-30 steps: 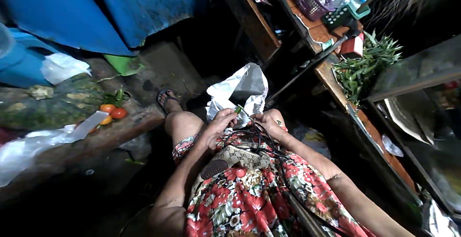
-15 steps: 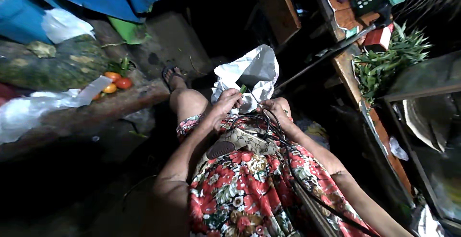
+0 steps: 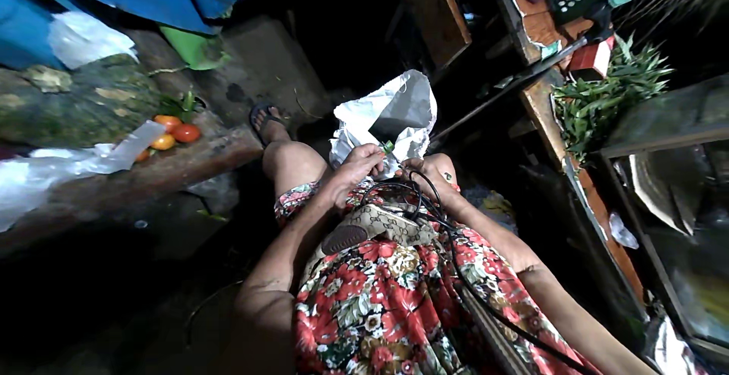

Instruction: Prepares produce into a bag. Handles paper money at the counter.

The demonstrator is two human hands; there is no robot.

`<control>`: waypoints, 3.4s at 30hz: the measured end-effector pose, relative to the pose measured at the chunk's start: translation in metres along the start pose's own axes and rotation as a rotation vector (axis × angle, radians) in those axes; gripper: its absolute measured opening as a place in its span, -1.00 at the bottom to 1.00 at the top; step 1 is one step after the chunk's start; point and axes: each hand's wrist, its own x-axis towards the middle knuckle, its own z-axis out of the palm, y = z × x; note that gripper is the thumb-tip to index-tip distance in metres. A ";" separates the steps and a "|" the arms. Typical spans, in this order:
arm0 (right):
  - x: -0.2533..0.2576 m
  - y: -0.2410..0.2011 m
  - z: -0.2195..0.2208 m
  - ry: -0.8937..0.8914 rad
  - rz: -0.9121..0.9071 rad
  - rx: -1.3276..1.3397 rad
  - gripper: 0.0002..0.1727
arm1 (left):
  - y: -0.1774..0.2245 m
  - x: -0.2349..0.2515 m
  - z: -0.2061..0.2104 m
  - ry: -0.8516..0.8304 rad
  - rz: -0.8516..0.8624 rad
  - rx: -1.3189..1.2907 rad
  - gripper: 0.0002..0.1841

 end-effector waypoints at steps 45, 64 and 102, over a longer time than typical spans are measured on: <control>0.010 0.006 -0.004 -0.068 -0.049 -0.077 -0.61 | 0.002 0.003 0.003 0.040 -0.006 0.083 -0.84; 0.010 0.009 -0.007 -0.034 -0.039 -0.007 -0.65 | -0.005 0.008 0.001 0.067 0.020 0.014 -0.85; -0.014 0.029 -0.293 1.043 -0.165 -0.611 -0.57 | 0.000 0.018 0.010 0.233 -0.032 -0.017 -0.45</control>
